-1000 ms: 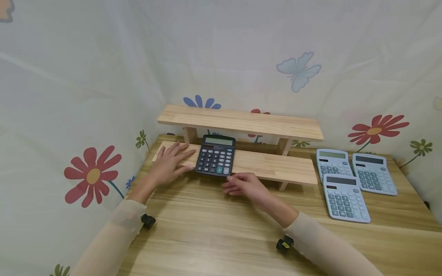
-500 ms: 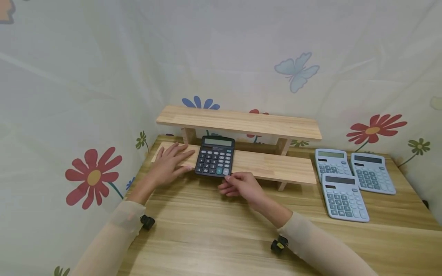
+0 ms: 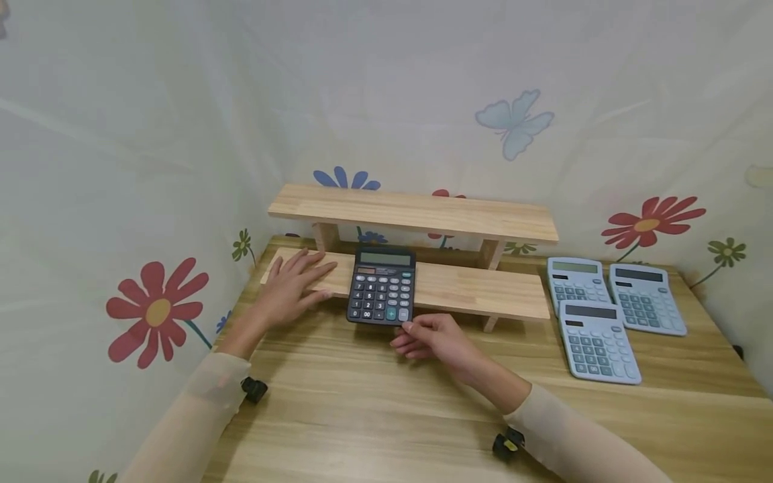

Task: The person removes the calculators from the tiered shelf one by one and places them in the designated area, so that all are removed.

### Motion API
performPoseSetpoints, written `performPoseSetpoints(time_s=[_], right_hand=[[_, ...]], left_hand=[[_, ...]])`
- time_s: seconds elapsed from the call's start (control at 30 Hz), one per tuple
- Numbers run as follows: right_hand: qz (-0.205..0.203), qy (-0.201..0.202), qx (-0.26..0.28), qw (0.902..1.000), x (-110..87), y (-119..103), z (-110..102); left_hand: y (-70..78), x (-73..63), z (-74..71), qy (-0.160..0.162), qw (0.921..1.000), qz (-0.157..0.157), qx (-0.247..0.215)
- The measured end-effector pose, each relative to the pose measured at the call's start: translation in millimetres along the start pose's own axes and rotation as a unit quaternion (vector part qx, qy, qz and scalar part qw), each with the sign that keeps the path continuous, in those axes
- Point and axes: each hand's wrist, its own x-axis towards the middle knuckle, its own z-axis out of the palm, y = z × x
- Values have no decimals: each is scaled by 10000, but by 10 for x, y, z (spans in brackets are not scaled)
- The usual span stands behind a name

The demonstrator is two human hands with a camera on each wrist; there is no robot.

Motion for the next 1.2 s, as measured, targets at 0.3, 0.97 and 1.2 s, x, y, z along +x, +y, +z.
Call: performPoseSetpoints(time_s=[0.3, 0.97, 1.2], right_hand=[[71, 55, 216, 9997, -12, -16, -25], [154, 983, 1734, 9798, -15, -258, 169], [275, 651, 1470, 9866, -55, -224, 119]], left_hand=[[14, -2, -14, -35, 10000, 62, -16], [26, -12, -29, -133, 9999, -8, 29], [23, -13, -26, -68, 10000, -2, 4]])
